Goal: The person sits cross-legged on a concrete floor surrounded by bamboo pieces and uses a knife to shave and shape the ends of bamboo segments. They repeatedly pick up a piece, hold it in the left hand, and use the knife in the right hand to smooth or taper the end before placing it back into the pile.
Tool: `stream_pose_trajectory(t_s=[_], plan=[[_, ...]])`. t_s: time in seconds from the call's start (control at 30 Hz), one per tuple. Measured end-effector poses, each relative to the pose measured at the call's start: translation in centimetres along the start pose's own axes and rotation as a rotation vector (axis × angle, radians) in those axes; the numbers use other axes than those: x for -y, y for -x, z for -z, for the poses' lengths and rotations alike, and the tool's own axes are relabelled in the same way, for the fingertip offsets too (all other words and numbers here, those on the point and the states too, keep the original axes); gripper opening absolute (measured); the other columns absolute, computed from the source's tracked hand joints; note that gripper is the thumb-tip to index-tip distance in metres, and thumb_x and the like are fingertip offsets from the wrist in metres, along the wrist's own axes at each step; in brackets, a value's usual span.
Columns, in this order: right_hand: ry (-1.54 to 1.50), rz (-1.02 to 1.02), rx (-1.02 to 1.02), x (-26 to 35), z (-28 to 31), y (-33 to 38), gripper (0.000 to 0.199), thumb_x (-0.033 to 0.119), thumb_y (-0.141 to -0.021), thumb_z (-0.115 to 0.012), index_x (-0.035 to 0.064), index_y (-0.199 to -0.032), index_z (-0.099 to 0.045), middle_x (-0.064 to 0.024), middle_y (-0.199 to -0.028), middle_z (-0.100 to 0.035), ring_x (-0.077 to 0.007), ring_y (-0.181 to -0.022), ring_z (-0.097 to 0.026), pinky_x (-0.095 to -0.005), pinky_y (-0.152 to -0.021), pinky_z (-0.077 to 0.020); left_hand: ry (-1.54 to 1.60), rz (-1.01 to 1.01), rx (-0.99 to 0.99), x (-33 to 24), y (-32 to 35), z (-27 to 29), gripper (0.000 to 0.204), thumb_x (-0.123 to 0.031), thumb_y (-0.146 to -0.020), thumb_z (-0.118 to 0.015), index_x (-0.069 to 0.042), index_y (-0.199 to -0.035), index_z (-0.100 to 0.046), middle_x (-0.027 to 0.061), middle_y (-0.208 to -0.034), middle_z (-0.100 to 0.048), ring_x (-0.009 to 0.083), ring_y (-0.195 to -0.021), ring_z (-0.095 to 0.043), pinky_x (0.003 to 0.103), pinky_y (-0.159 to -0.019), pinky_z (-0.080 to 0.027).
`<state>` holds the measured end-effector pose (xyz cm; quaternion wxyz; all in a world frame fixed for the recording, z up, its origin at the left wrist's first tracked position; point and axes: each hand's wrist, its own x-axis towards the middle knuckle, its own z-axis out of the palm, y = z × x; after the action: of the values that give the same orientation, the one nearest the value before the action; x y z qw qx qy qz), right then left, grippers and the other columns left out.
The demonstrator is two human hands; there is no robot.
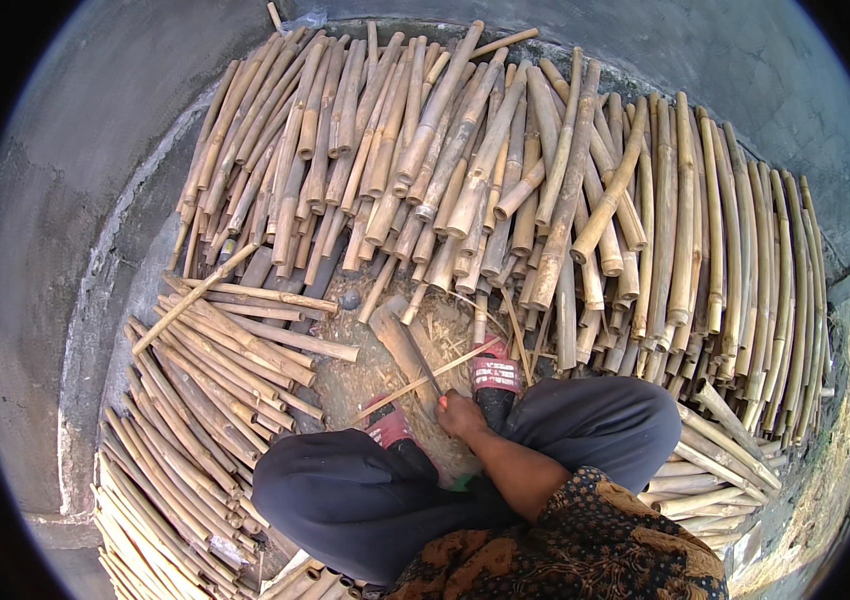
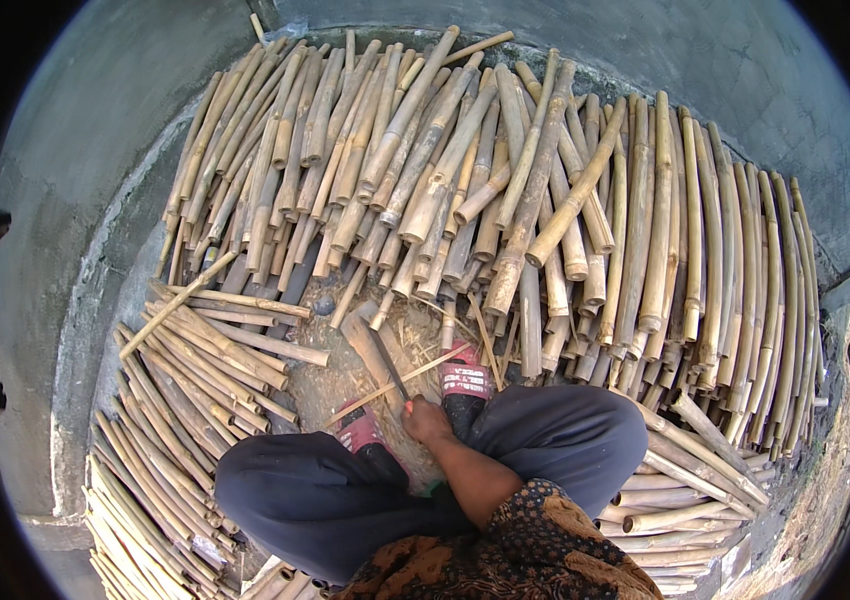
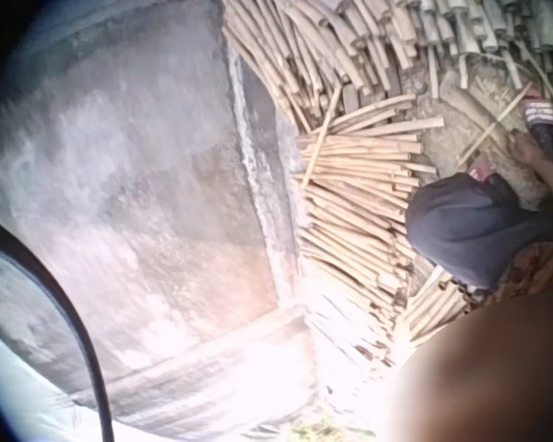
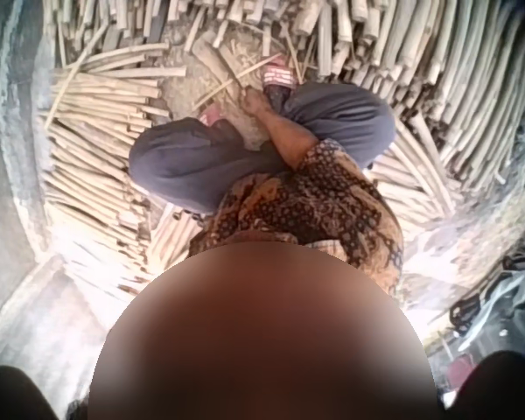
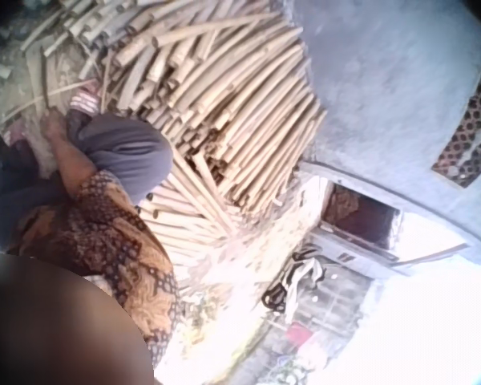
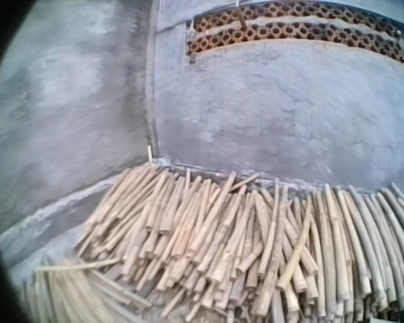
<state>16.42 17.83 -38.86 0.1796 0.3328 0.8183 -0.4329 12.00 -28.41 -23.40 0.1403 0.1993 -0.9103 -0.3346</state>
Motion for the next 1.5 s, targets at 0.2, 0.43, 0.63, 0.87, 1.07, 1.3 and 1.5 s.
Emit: stream_pose_trajectory(t_s=[0.2, 0.43, 0.63, 0.87, 1.07, 1.3, 1.5], plan=[[0.004, 0.051, -0.028, -0.3, -0.2, 0.0, 0.045, 0.034, -0.091, -0.059, -0.0007, -0.119, -0.062, -0.0295, -0.109, -0.069, -0.0449, -0.107, -0.066, -0.0516, -0.094, -0.0514, -0.003, -0.130, 0.053, -2.7, 0.1, -2.5, 0.055, -0.049, -0.099, -0.061, 0.004, -0.114, -0.063, 0.0129, -0.087, -0.054, 0.0249, -0.075, -0.051, 0.040, -0.067, -0.045], [-0.035, 0.034, -0.018, -0.7, -0.1, -0.1, 0.045, 0.035, -0.091, -0.060, 0.0014, -0.120, -0.062, -0.0298, -0.111, -0.069, -0.0450, -0.107, -0.066, -0.0515, -0.095, -0.0512, -0.096, -0.162, 0.032, -2.6, -1.2, -3.2, 0.057, -0.050, -0.099, -0.060, 0.005, -0.115, -0.063, 0.0154, -0.089, -0.055, 0.0274, -0.077, -0.052, 0.041, -0.069, -0.046], [-0.049, 0.051, 0.007, -0.8, 0.1, -0.2, 0.043, 0.032, -0.092, -0.059, -0.0011, -0.120, -0.061, -0.0286, -0.111, -0.069, -0.0433, -0.108, -0.066, -0.0496, -0.096, -0.0515, -0.160, -0.160, 0.006, -2.2, -2.1, -3.3, 0.058, -0.050, -0.100, -0.060, 0.006, -0.115, -0.063, 0.0176, -0.091, -0.056, 0.0295, -0.079, -0.053, 0.043, -0.070, -0.046], [-0.054, 0.072, 0.006, -0.9, 0.0, -0.2, 0.042, 0.031, -0.092, -0.058, -0.0007, -0.118, -0.062, -0.0286, -0.111, -0.069, -0.0430, -0.108, -0.066, -0.0496, -0.095, -0.0513, -0.201, -0.173, 0.005, -2.8, -2.9, -4.0, 0.060, -0.050, -0.100, -0.060, 0.007, -0.116, -0.063, 0.0202, -0.093, -0.057, 0.0320, -0.081, -0.054, 0.044, -0.072, -0.047], [-0.064, 0.072, -0.014, -1.0, -0.1, -0.2, 0.040, 0.031, -0.091, -0.059, -0.0002, -0.116, -0.063, -0.0288, -0.108, -0.069, -0.0425, -0.107, -0.067, -0.0495, -0.094, -0.0517, -0.218, -0.198, 0.010, -3.3, -3.6, -4.5, 0.061, -0.050, -0.100, -0.059, 0.008, -0.116, -0.063, 0.0224, -0.095, -0.058, 0.0341, -0.084, -0.055, 0.045, -0.074, -0.047], [-0.073, 0.059, -0.004, -1.1, -0.2, -0.2, 0.040, 0.031, -0.092, -0.059, -0.0009, -0.115, -0.063, -0.0289, -0.107, -0.069, -0.0426, -0.106, -0.067, -0.0500, -0.094, -0.0519, -0.234, -0.218, 0.011, -3.6, -4.0, -4.7, 0.062, -0.051, -0.100, -0.059, 0.009, -0.117, -0.063, 0.0250, -0.097, -0.059, 0.0366, -0.086, -0.057, 0.047, -0.076, -0.048], [-0.068, 0.071, -0.026, -1.3, -0.3, -0.4, 0.039, 0.030, -0.091, -0.059, -0.0012, -0.114, -0.063, -0.0290, -0.106, -0.069, -0.0424, -0.105, -0.068, -0.0497, -0.093, -0.0523, -0.237, -0.225, 0.011, -3.7, -4.2, -5.0, 0.064, -0.051, -0.100, -0.058, 0.010, -0.118, -0.063, 0.0272, -0.099, -0.060, 0.0387, -0.088, -0.058, 0.048, -0.077, -0.048]])
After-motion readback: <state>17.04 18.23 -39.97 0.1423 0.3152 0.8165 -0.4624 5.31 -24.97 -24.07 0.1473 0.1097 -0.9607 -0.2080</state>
